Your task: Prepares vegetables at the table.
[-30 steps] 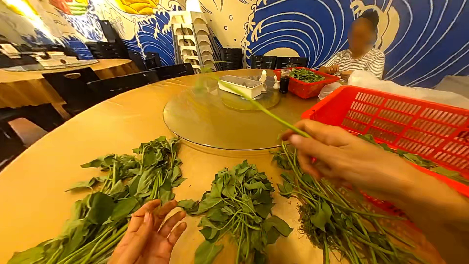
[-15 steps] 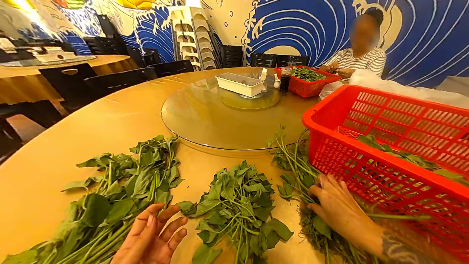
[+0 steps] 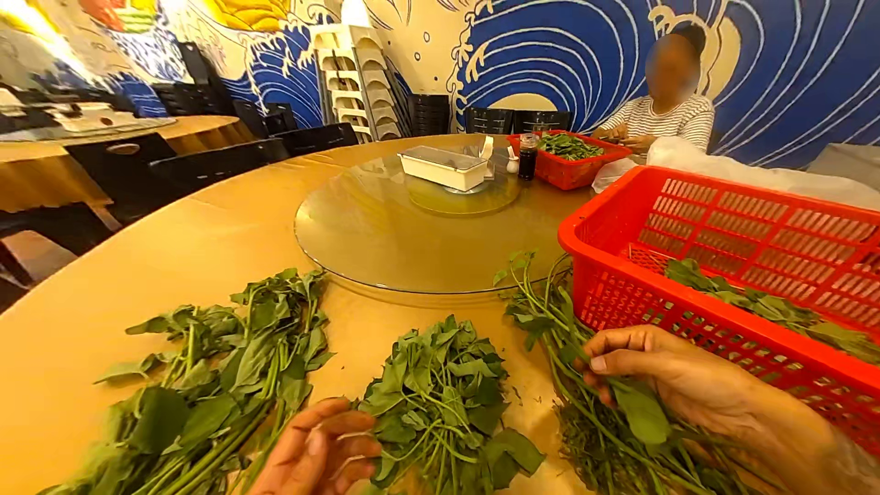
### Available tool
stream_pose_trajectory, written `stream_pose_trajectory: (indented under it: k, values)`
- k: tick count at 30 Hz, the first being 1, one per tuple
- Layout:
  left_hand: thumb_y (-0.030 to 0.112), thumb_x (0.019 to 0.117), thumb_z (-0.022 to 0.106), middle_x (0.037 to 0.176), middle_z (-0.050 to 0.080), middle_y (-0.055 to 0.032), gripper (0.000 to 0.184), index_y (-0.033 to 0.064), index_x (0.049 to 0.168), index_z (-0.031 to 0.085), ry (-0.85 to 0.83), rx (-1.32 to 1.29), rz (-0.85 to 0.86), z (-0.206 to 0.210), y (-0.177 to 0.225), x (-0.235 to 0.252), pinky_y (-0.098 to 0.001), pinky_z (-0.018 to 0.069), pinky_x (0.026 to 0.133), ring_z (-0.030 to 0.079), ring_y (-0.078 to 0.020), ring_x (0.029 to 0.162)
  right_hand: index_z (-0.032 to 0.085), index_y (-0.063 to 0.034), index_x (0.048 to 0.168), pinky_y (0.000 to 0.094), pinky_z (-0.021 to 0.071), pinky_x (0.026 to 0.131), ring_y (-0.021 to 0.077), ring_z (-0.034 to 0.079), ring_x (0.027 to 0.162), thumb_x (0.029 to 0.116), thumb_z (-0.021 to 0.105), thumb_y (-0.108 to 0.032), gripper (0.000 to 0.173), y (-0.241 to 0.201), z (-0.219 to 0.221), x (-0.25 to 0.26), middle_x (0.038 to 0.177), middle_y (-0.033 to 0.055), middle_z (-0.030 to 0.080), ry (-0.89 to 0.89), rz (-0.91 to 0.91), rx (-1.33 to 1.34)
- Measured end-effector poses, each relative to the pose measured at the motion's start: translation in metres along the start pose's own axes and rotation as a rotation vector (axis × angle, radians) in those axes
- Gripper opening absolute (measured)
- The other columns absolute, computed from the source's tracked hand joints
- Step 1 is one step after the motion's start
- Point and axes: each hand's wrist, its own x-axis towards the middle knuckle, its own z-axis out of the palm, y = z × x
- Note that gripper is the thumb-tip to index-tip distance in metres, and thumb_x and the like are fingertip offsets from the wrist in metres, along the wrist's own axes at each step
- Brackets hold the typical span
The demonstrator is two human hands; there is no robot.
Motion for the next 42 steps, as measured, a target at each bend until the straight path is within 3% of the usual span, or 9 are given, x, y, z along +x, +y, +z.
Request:
stream_pose_trajectory:
  k: [7,13,19,24,27,31,35,38,42]
  values:
    - [0.012,0.1048,0.049,0.135,0.065,-0.0072,0.048,-0.0026,0.149,0.04,-0.199,0.14,-0.121,0.077,0.022,-0.001,-0.0375,0.0589,0.091,0.067,-0.0189,0.115,0.071,-0.0122,0.099,0.0262,0.0623,0.073,0.0095,0.071,0.078,0.0946,0.063,-0.008,0.01,-0.001,0.048,0.015,0.094,-0.0004,0.073,-0.293,0.013,0.07]
    - [-0.003,0.097,0.06,0.1,0.077,-0.009,0.019,-0.006,0.114,0.067,0.127,-0.103,-0.072,0.092,0.003,0.007,-0.0319,0.063,0.08,0.075,-0.017,0.089,0.07,-0.0102,0.095,0.0236,0.0602,0.067,0.0057,0.069,0.071,0.0926,0.07,-0.007,0.004,0.012,0.087,0.032,0.084,-0.0056,0.07,-0.263,-0.091,-0.116]
    - [-0.004,0.0973,0.06,0.095,0.076,-0.0127,0.012,-0.007,0.106,0.068,0.314,-0.08,-0.101,0.08,-0.008,0.009,-0.0323,0.0652,0.07,0.075,-0.0191,0.077,0.073,-0.0065,0.102,0.0226,0.0537,0.072,0.0044,0.063,0.077,0.1009,0.064,-0.021,0.017,-0.001,0.081,0.051,0.089,-0.0008,0.067,-0.2,-0.219,-0.609]
    - [0.002,0.1007,0.055,0.091,0.075,-0.0048,0.017,-0.0019,0.111,0.069,0.288,0.099,-0.153,0.066,-0.007,0.011,-0.0257,0.0613,0.063,0.072,-0.0119,0.071,0.078,-0.0106,0.101,0.025,0.0556,0.074,0.0071,0.066,0.082,0.0971,0.066,-0.01,0.013,-0.029,0.062,0.068,0.089,-0.0011,0.07,-0.038,-0.899,-0.946]
    - [0.0,0.1001,0.056,0.084,0.075,-0.0021,0.013,-0.0007,0.108,0.066,0.284,0.156,-0.164,0.062,-0.007,0.017,-0.0238,0.06,0.06,0.071,-0.0095,0.066,0.081,-0.0198,0.107,0.0476,0.0502,0.095,0.0246,0.064,0.114,0.0927,0.068,-0.004,0.025,-0.04,0.064,0.079,0.115,0.0024,0.073,-0.058,-1.121,-1.088]
    - [-0.001,0.098,0.059,0.084,0.075,-0.0012,0.016,-0.0018,0.112,0.066,0.291,0.202,-0.187,0.061,-0.014,0.02,-0.0218,0.0595,0.061,0.07,-0.0085,0.065,0.072,-0.0187,0.131,0.0617,0.0354,0.113,0.0362,0.048,0.14,0.0953,0.067,-0.005,0.039,-0.046,0.066,0.07,0.148,0.0127,0.056,-0.038,-0.999,-1.136]
    - [0.009,0.0995,0.062,0.107,0.073,-0.0063,0.022,-0.0031,0.117,0.068,0.235,0.323,-0.178,0.057,-0.017,0.014,-0.0273,0.0621,0.076,0.072,-0.011,0.087,0.07,-0.0129,0.129,0.03,0.0574,0.088,0.0107,0.067,0.105,0.1038,0.059,-0.025,0.03,-0.035,0.032,0.051,0.12,0.0023,0.07,0.041,-0.832,-1.059]
    - [0.022,0.1009,0.062,0.128,0.06,-0.0191,0.029,-0.0016,0.112,0.074,0.218,0.571,-0.116,0.053,-0.014,0.01,-0.0326,0.0585,0.086,0.065,-0.0188,0.109,0.067,-0.0099,0.133,0.0484,0.0525,0.1,0.0282,0.065,0.118,0.1039,0.059,-0.035,0.04,-0.01,0.001,0.031,0.129,0.0139,0.067,-0.063,-0.361,-1.147]
    - [0.027,0.1008,0.062,0.131,0.057,-0.0212,0.031,0.0022,0.113,0.075,0.24,0.703,-0.104,0.05,-0.007,0.007,-0.0327,0.0533,0.092,0.059,-0.0203,0.117,0.064,-0.0139,0.14,0.0699,0.0337,0.111,0.0508,0.035,0.145,0.0955,0.071,-0.037,0.05,0.035,-0.013,0.004,0.155,0.0276,0.041,-0.103,-0.102,-1.215]
